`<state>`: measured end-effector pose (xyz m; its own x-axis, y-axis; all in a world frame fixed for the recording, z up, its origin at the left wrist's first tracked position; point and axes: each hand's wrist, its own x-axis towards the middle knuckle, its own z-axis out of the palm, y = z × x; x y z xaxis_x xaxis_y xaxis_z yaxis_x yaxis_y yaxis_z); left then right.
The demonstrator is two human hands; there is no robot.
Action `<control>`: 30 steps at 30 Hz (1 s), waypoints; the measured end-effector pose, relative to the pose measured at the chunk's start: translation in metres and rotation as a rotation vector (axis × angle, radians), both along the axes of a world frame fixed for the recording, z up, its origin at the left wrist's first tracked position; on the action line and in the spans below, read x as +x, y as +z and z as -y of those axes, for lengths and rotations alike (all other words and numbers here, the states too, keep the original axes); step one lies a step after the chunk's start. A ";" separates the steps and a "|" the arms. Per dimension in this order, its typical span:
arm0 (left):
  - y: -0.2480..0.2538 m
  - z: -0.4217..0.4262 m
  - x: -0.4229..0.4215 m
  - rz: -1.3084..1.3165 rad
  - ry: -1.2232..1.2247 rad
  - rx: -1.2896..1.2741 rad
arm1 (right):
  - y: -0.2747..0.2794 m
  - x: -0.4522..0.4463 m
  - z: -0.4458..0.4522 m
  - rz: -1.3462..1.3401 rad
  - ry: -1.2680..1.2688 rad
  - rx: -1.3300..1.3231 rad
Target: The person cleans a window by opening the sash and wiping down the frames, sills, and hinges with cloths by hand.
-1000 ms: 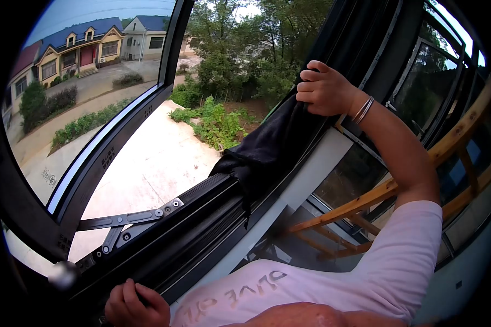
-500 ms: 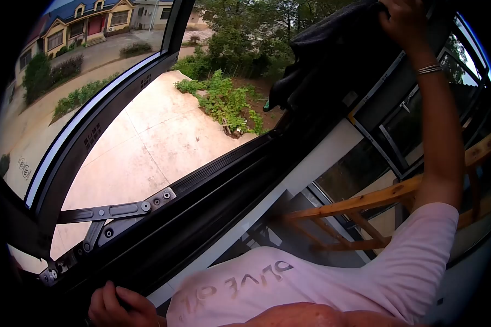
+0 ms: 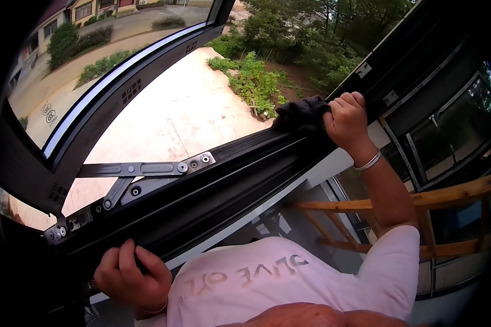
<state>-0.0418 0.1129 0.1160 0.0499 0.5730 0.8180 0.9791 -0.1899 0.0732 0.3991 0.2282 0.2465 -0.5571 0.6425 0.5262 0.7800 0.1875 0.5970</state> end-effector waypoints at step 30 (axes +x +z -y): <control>0.004 0.008 0.001 -0.058 0.057 -0.178 | 0.082 -0.014 -0.073 0.396 0.123 -0.122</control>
<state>-0.0411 0.1049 0.1200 0.0571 0.7114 0.7005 0.9914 -0.1229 0.0440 0.3853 0.3008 0.3284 -0.7773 0.6025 0.1812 0.4628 0.3526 0.8133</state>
